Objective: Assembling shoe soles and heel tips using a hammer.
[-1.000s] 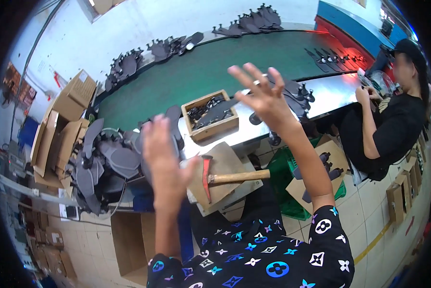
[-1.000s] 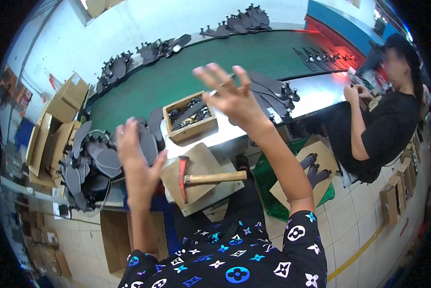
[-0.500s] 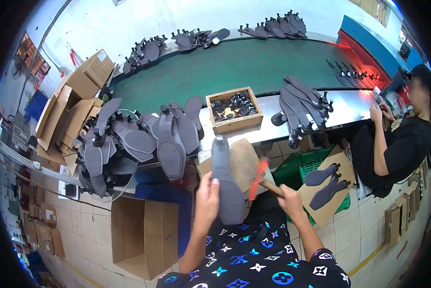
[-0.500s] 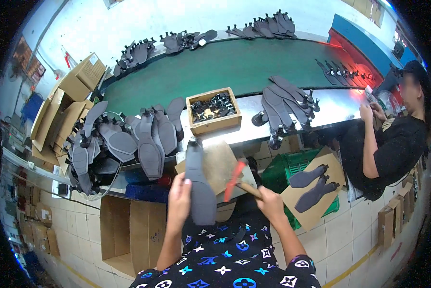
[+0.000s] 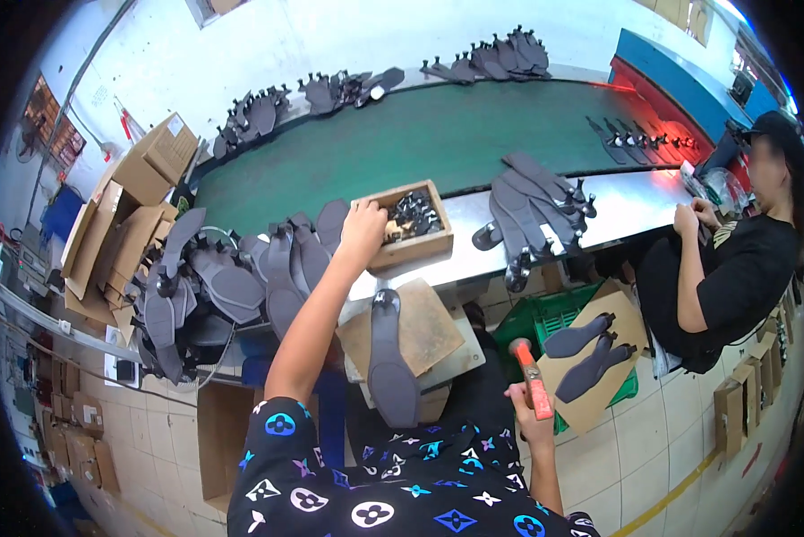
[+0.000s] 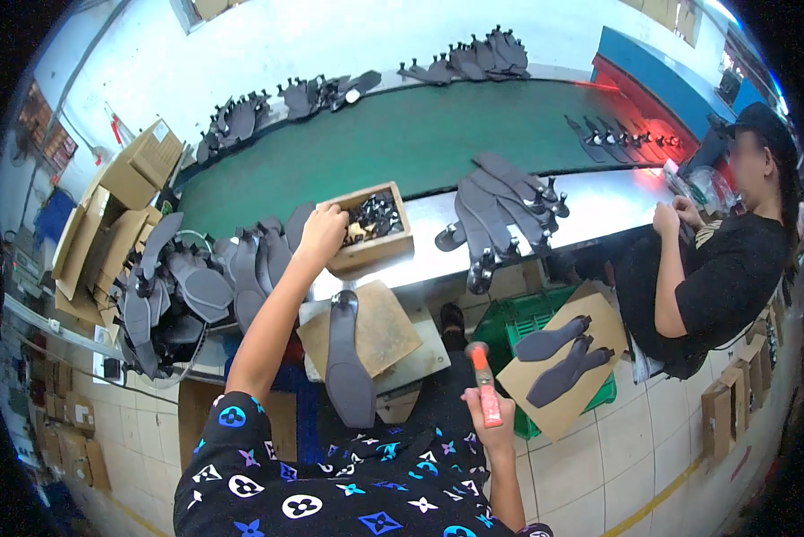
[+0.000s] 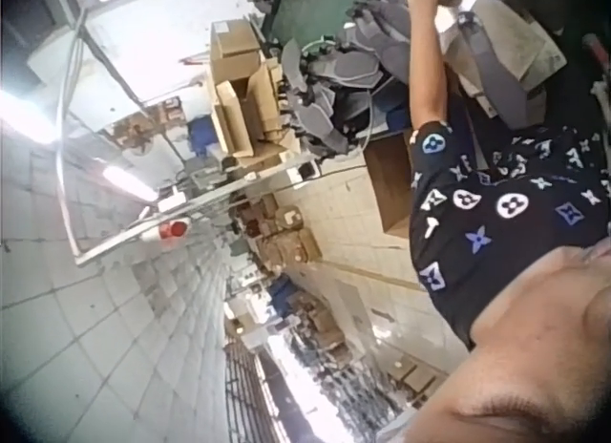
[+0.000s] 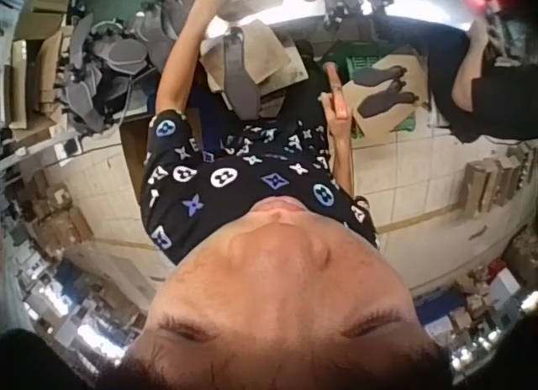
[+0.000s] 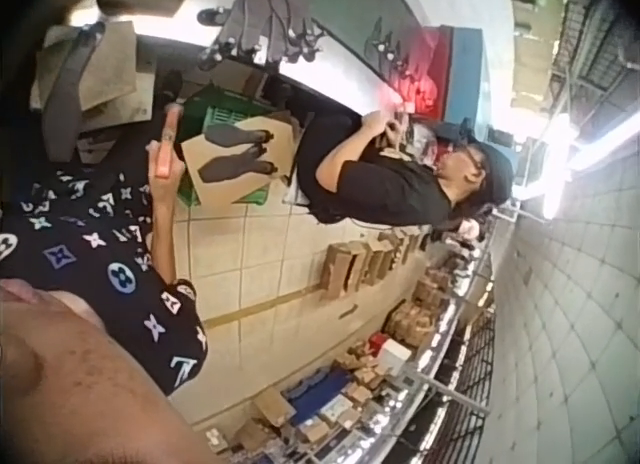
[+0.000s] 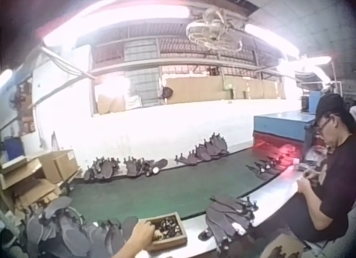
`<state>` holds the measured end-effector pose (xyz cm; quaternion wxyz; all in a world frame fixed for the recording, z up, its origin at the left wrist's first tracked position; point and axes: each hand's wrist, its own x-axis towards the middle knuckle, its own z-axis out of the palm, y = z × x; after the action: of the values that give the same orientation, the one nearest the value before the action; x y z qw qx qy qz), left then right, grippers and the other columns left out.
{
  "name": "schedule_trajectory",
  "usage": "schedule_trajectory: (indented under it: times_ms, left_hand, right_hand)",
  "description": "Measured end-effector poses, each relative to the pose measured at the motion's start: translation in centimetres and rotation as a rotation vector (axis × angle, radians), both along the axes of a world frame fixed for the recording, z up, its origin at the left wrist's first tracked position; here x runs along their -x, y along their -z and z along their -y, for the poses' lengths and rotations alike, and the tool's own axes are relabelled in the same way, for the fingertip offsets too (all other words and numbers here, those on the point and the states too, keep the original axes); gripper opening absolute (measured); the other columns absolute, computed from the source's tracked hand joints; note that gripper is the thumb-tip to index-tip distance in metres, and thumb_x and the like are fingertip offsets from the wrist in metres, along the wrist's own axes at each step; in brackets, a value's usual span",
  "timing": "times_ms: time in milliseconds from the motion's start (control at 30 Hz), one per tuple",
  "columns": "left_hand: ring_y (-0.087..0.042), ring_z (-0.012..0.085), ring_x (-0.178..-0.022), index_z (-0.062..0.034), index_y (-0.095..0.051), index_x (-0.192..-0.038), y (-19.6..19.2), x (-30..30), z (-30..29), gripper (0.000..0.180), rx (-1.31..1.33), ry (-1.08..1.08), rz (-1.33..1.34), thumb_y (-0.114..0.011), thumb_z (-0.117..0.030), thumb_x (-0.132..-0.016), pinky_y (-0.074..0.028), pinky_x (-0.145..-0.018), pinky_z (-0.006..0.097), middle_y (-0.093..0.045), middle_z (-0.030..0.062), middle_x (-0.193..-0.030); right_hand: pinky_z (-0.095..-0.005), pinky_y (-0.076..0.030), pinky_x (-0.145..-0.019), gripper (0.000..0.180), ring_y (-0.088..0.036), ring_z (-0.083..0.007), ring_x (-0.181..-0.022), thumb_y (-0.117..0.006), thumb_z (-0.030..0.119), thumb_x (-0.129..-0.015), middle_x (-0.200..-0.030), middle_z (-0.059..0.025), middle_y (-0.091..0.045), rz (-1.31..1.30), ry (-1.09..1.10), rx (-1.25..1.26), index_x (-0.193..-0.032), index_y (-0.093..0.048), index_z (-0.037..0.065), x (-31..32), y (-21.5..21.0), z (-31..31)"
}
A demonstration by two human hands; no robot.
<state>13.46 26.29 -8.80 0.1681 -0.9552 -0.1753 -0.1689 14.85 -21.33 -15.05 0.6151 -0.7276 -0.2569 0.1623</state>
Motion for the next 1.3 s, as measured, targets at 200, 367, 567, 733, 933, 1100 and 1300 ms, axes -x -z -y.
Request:
schedule_trajectory:
  times_ms: [200, 367, 567, 733, 933, 1100, 1300]
  left_hand:
    - [-0.061, 0.0291, -0.101, -0.0054, -0.073, -0.083, 0.7, 0.2, 0.1, 0.023, 0.039, -0.015, -0.024, -0.072, -0.028, -0.080, -0.049, -0.081, 0.042, -0.069, 0.0093, -0.088]
    - [-0.066, 0.0281, -0.090, -0.0106, -0.076, -0.080, 0.1, -0.5, -0.2, 0.021, 0.177, -0.017, -0.073, -0.074, -0.031, -0.079, -0.047, -0.080, 0.043, -0.070, 0.0099, -0.082]
    - [-0.068, 0.0321, -0.079, -0.0078, -0.074, -0.084, 0.4, 0.4, -1.3, 0.014, 0.370, 0.043, 0.154, -0.073, -0.021, -0.080, -0.048, -0.074, 0.044, -0.072, 0.0147, -0.083]
    - [-0.068, 0.0343, -0.081, -0.0012, -0.066, -0.107, 0.0, 1.6, 0.3, 0.029, 0.517, 0.143, 0.441, -0.073, -0.008, -0.079, -0.050, -0.075, 0.043, -0.071, 0.0172, -0.084]
    - [-0.064, 0.0159, -0.073, 0.0002, -0.059, -0.124, -8.9, 5.4, 12.1, 0.041, 0.774, 0.225, 0.931, -0.074, -0.004, -0.086, -0.052, -0.072, 0.031, -0.068, 0.0082, -0.079]
    - [-0.055, 0.0108, -0.080, 0.0088, -0.046, -0.133, -10.5, 9.9, 20.7, 0.051, 0.759, 0.410, 1.039, -0.072, 0.001, -0.089, -0.045, -0.080, 0.027, -0.064, 0.0065, -0.086]
    - [-0.059, 0.0219, -0.082, 0.0006, -0.055, -0.121, -9.1, 11.8, 23.3, 0.051, 0.447, 0.510, 1.037, -0.081, 0.006, -0.077, -0.049, -0.071, 0.030, -0.072, 0.0110, -0.097]
  right_hand:
    - [-0.0251, -0.049, -0.056, 0.014, -0.064, -0.0068, -0.060, -0.071, 0.012, -0.092, -0.070, -0.0083, -0.071, 0.287, -0.185, -0.122, -0.091, -0.072, -0.002, -4.5, -6.7, -7.5]
    - [-0.0265, -0.049, -0.056, 0.019, -0.065, -0.0109, -0.059, -0.068, 0.016, -0.094, -0.067, -0.0074, -0.069, 0.329, -0.241, -0.267, -0.093, -0.073, -0.002, -4.9, -10.8, -13.1]
    - [-0.0231, -0.047, -0.053, 0.018, -0.061, -0.0069, -0.055, -0.069, 0.015, -0.093, -0.060, -0.0020, -0.063, 0.273, -0.299, -0.330, -0.097, -0.073, -0.002, -4.6, -10.9, -15.3]
    - [-0.0244, -0.048, -0.054, 0.020, -0.063, -0.0087, -0.057, -0.067, 0.016, -0.095, -0.064, -0.0039, -0.067, 0.143, -0.260, -0.297, -0.099, -0.073, -0.003, -4.3, -12.3, -15.7]
    - [-0.0250, -0.052, -0.068, 0.021, -0.067, -0.0095, -0.073, -0.067, 0.018, -0.097, -0.082, -0.0073, -0.074, 0.215, -0.195, -0.309, -0.102, -0.074, -0.002, -4.4, -14.6, -14.9]
    - [-0.0174, -0.031, -0.041, 0.028, -0.042, -0.0005, -0.044, -0.066, 0.019, -0.097, -0.095, -0.0105, -0.073, -0.151, -0.470, -0.480, -0.111, -0.065, -0.006, -1.9, -17.7, -14.2]
    - [-0.0176, -0.034, -0.041, 0.027, -0.044, -0.0016, -0.045, -0.070, 0.015, -0.094, -0.086, -0.0125, -0.070, -0.265, -0.524, -0.394, -0.111, -0.064, -0.006, 0.2, -17.3, -13.7]
